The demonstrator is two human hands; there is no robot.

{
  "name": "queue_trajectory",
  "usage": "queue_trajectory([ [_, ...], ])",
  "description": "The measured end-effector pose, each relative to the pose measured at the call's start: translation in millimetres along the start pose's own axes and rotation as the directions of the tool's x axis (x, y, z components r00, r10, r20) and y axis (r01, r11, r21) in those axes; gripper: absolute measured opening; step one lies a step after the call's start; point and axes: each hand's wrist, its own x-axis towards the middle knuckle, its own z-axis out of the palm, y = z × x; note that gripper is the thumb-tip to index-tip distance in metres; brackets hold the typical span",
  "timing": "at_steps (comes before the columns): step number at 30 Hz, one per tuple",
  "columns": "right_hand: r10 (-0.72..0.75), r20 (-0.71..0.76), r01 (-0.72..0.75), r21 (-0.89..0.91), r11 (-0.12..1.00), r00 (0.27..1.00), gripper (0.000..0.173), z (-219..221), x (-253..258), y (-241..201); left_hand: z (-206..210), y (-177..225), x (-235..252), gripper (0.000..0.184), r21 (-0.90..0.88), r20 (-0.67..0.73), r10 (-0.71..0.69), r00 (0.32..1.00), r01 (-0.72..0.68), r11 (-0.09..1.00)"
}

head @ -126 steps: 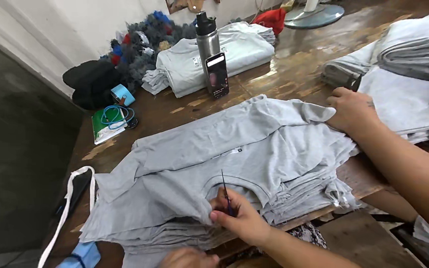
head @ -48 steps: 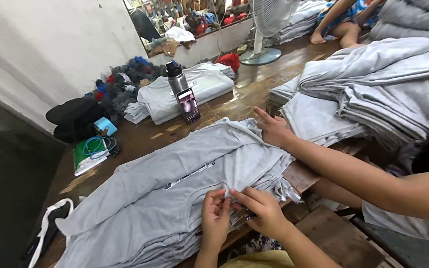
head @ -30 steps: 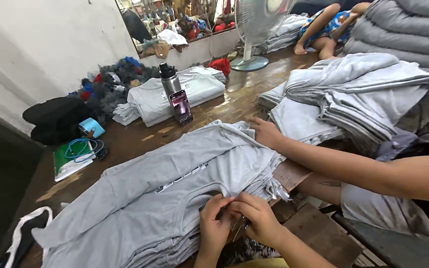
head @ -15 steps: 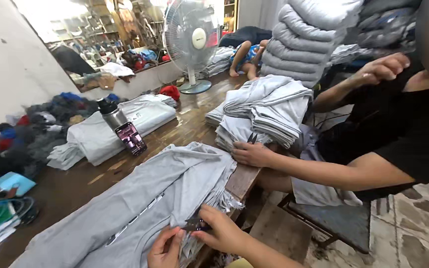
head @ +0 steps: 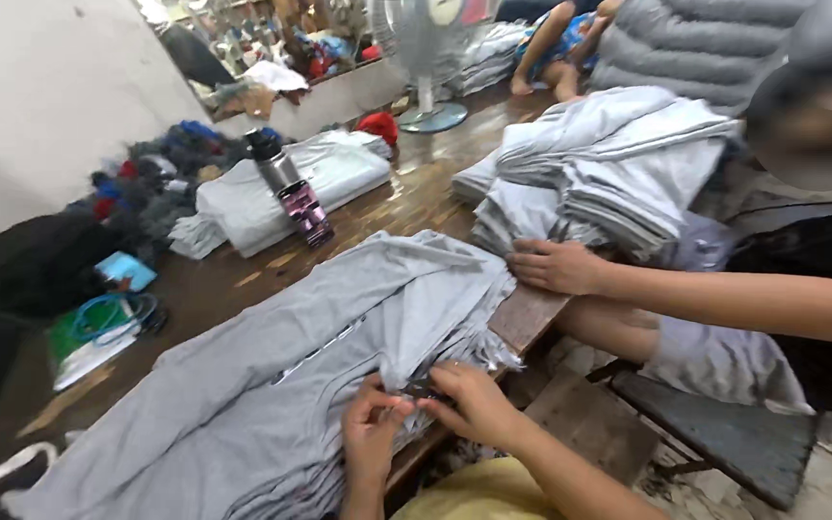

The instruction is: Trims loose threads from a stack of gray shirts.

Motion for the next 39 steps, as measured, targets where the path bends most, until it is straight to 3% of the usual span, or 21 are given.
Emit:
queue_trajectory([
  [13, -0.061, -0.056, 0.047, -0.231, 0.972, 0.997, 0.047, 9.9, 5.6, -0.3, 0.5, -3.7, -0.1, 0.005, -0.007, 0.059, 0.033, 0.998, -0.033, 0.999],
  [20, -0.004, -0.031, 0.001, -0.086, 0.996, 1.000, 0.052, -0.1, 3.9, 8.6, 3.2, 0.0, 1.1, 0.003, -0.031, 0.010, 0.016, 1.000, -0.016, 0.999],
  [25, -0.036, -0.008, 0.035, -0.114, 0.993, 0.999, 0.048, -1.0, -2.5, 7.9, 7.8, 4.9, 1.2, 0.024, -0.030, -0.065, -0.061, 0.996, 0.059, 0.998],
  [39, -0.014, -0.044, 0.006, -0.175, 0.984, 0.999, 0.048, 4.4, -4.5, 1.4, 10.9, 2.0, -1.4, 0.012, 0.007, -0.123, -0.024, 0.992, 0.025, 1.000],
])
